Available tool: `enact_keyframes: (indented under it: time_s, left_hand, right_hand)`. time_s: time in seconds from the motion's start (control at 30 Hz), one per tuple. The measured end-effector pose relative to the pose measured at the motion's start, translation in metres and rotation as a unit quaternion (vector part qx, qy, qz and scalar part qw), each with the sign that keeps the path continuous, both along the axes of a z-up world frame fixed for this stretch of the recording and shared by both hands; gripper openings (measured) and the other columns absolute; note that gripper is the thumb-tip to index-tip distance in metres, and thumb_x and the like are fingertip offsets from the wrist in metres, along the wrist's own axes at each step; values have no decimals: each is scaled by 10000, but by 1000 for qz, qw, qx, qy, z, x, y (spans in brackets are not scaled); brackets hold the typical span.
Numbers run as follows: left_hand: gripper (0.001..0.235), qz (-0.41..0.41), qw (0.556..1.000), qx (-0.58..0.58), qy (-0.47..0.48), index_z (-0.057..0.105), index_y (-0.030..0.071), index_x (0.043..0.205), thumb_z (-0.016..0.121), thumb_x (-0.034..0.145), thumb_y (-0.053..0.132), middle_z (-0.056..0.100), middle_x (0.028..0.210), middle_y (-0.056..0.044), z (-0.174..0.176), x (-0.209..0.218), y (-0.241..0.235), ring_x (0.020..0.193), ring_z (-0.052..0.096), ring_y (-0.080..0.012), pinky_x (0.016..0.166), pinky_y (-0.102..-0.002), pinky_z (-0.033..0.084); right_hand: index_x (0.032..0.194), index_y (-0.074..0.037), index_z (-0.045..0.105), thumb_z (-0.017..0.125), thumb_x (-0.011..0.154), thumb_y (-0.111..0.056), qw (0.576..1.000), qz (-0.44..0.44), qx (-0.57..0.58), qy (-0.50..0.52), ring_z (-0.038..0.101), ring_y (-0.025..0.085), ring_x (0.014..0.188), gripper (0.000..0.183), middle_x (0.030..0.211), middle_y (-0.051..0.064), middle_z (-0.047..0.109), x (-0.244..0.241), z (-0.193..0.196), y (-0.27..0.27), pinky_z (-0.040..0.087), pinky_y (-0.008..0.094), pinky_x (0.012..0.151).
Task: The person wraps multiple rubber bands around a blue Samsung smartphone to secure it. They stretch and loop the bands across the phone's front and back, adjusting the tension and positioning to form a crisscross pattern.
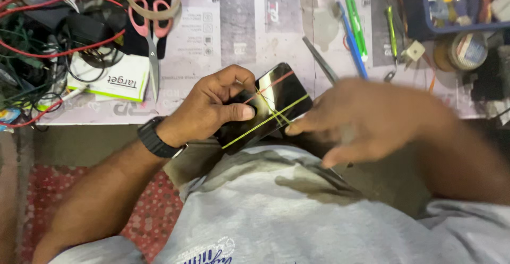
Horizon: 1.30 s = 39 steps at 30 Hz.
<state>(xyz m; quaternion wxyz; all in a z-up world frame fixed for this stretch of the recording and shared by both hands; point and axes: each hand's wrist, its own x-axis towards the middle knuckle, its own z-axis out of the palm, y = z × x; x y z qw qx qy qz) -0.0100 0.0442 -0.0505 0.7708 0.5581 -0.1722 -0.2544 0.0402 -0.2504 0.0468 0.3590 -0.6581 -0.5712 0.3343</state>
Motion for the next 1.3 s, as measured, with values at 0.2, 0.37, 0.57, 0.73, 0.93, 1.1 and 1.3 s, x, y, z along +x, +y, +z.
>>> enact_keyframes:
  time_s: [0.2,0.37,0.57,0.73,0.93,1.1,1.3]
  left_hand:
    - [502,109,986,-125,27,423,70,1298,756,922,71,756,1038,-116,9,6,-2,894,727,-122,794,-261,591]
    - [543,112,985,-126,40,444,25,1346,776,917,60,747,1067,-139,5,12,-2,931,729,-140,848,-273,589]
    - [535,102,991,-84,36,496,-9,1375,770,919,48,752,1024,-127,-5,16,5,882,713,-134,842,-269,582]
    - [506,94,987,-110,70,501,1,1353,753,916,34,750,1062,-104,-7,15,-6,920,721,-123,863,-271,590]
    - [476,64,976,-113,172,536,6,1316,751,892,33,757,991,-129,-2,21,-16,817,731,-153,747,-287,594]
    - [440,-1,963,-102,249,567,24,1284,748,884,60,747,944,-119,-8,18,-30,768,728,-163,700,-292,589]
    - [412,97,962,-76,243,577,13,1274,724,891,56,739,978,-99,-13,17,-42,793,710,-136,741,-282,598]
  right_hand:
    - [1096,-49,642,829,835,-125,942,-221,116,-224,701,261,767,330,786,74,699,-39,-32,18,584,466,1001]
    - [1032,-46,643,841,826,-48,906,-287,169,-261,685,226,733,286,799,56,690,-52,-59,13,586,460,1037]
    - [1042,-2,640,815,772,-25,872,-354,192,-278,737,308,952,323,1022,152,726,-63,-60,-10,553,496,1043]
    - [1085,1,625,763,785,90,790,-539,215,-198,734,306,1020,342,1099,233,719,-83,-70,-3,575,418,963]
    - [1298,-27,591,794,844,91,802,-512,247,-185,715,241,1025,511,1336,266,599,-64,-77,11,603,308,844]
    - [1148,-103,667,740,760,-6,800,-417,164,-399,694,412,1031,407,1268,306,586,-41,-76,19,606,438,806]
    - [1252,-28,695,805,925,-18,827,-342,217,-390,711,299,838,346,1302,253,637,-49,-90,43,560,366,666]
